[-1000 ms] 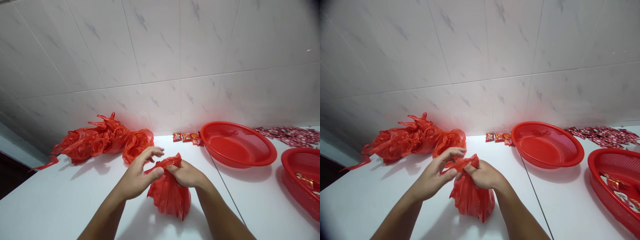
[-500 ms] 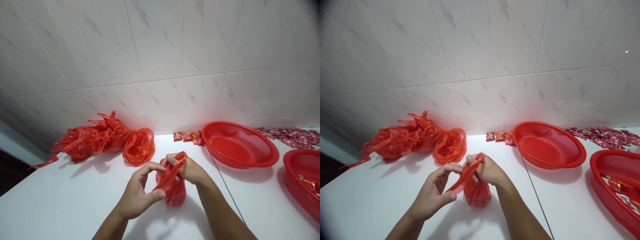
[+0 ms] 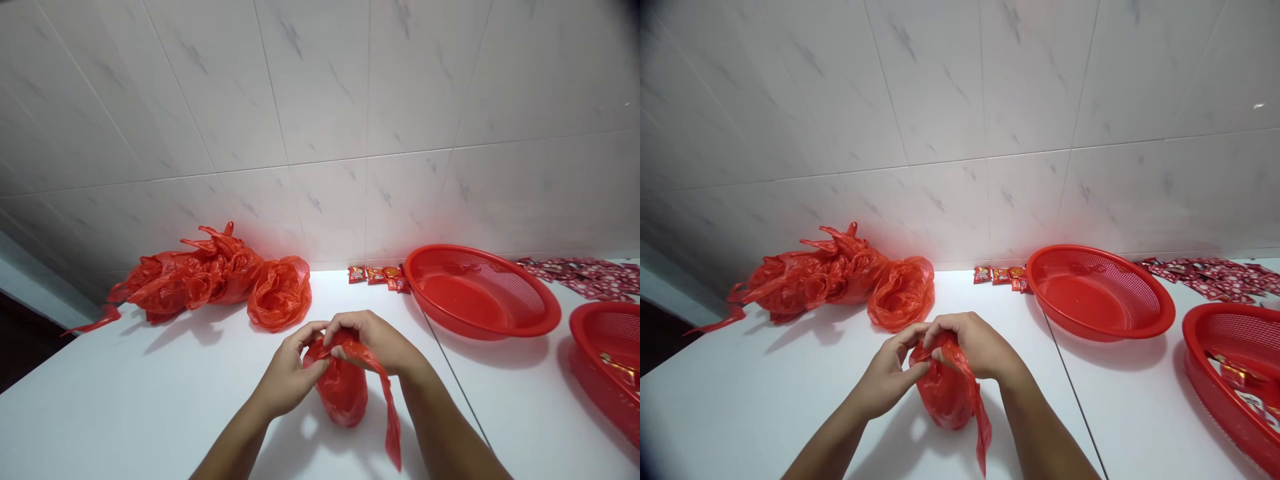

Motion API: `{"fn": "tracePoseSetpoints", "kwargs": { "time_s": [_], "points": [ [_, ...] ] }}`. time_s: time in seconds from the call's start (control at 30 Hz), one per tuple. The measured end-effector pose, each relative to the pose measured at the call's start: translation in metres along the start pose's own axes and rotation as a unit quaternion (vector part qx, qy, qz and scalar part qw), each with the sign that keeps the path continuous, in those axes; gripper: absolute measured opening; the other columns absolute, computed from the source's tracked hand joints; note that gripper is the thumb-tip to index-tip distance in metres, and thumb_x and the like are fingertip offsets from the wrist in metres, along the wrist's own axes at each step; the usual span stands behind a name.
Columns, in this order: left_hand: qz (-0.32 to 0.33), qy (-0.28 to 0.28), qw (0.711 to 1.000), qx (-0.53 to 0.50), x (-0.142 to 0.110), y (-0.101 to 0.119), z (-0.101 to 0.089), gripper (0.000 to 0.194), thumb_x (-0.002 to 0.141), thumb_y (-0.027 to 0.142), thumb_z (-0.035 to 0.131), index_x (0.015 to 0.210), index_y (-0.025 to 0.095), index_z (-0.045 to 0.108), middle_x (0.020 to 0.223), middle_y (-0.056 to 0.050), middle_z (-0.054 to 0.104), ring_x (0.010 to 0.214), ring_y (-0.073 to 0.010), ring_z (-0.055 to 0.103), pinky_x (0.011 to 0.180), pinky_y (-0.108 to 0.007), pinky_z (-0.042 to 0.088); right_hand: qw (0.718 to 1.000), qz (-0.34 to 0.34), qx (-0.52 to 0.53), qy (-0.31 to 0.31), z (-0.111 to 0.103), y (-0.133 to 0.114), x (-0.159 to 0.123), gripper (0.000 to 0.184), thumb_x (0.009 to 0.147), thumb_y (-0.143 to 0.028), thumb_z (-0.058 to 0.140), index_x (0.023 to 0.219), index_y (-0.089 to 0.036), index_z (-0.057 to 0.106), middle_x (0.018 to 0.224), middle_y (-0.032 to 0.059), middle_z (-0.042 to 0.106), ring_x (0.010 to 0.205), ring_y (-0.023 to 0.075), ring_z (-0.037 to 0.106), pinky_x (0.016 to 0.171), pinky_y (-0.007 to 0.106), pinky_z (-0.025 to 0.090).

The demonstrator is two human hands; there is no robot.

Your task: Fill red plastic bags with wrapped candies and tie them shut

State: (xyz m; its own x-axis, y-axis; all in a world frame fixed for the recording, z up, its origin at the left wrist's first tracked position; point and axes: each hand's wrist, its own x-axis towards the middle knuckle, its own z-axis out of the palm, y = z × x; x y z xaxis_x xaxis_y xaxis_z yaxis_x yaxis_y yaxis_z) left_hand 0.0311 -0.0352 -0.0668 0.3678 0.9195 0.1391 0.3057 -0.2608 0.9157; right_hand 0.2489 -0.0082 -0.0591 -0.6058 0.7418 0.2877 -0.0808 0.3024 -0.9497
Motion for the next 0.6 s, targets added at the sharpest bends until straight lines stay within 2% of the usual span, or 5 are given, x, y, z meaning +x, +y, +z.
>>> {"fn": "tracePoseSetpoints", "kwargs": {
  "time_s": [0.07, 0.17, 0.33, 0.47, 0.6],
  "points": [
    [-0.01, -0.013, 0.999, -0.047, -0.001, -0.001, -0.003, 0.05, 0.089, 0.017, 0.07, 0.138, 0.025, 0.066, 0.128, -0.008, 0.071, 0.115, -0.0251, 0.065, 0.104, -0.04, 0.05, 0.994, -0.002, -0.09, 0.059, 0.004, -0.001, 0.001, 0.026, 0.083, -0.003, 0.064, 0.098, -0.022, 0.074, 0.091, -0.0005, 0.075, 0.08, 0.0148, 0.067, 0.072, 0.025, 0.049],
    [-0.05, -0.032, 0.989, -0.135, -0.004, -0.002, -0.006, 0.059, 0.09, 0.035, 0.077, 0.146, 0.024, 0.061, 0.111, -0.009, 0.073, 0.1, -0.0249, 0.068, 0.093, -0.039, 0.054, 0.972, -0.042, -0.199, 0.122, 0.01, -0.002, 0.003, 0.032, 0.083, 0.005, 0.054, 0.093, -0.022, 0.067, 0.087, -0.003, 0.067, 0.076, 0.012, 0.058, 0.068, 0.023, 0.041],
    [-0.097, -0.027, 0.972, -0.211, -0.003, 0.002, -0.004, 0.054, 0.101, 0.059, 0.059, 0.138, 0.021, 0.067, 0.086, -0.005, 0.07, 0.082, -0.021, 0.065, 0.083, -0.036, 0.052, 0.953, -0.101, -0.257, 0.121, 0.013, 0.001, 0.004, 0.031, 0.085, 0.008, 0.051, 0.086, -0.021, 0.061, 0.091, -0.0029, 0.059, 0.077, 0.0107, 0.053, 0.067, 0.022, 0.039],
    [-0.09, -0.046, 0.978, -0.18, -0.001, 0.003, -0.002, 0.044, 0.098, 0.058, 0.064, 0.111, 0.018, 0.074, 0.09, -0.005, 0.07, 0.081, -0.018, 0.062, 0.081, -0.032, 0.05, 0.951, -0.1, -0.275, 0.096, 0.012, 0.003, 0.001, 0.03, 0.085, 0.007, 0.058, 0.088, -0.022, 0.064, 0.094, -0.0029, 0.061, 0.076, 0.0102, 0.056, 0.067, 0.021, 0.04],
    [-0.067, 0.014, 0.996, -0.054, -0.004, -0.002, -0.006, 0.037, 0.098, 0.054, 0.065, 0.09, 0.018, 0.07, 0.087, -0.004, 0.07, 0.081, -0.0181, 0.062, 0.077, -0.029, 0.048, 0.943, -0.064, -0.313, 0.091, 0.011, 0.002, 0.002, 0.016, 0.093, -0.008, 0.069, 0.083, -0.021, 0.067, 0.085, -0.0028, 0.066, 0.071, 0.011, 0.058, 0.065, 0.023, 0.039]
  ]
}}
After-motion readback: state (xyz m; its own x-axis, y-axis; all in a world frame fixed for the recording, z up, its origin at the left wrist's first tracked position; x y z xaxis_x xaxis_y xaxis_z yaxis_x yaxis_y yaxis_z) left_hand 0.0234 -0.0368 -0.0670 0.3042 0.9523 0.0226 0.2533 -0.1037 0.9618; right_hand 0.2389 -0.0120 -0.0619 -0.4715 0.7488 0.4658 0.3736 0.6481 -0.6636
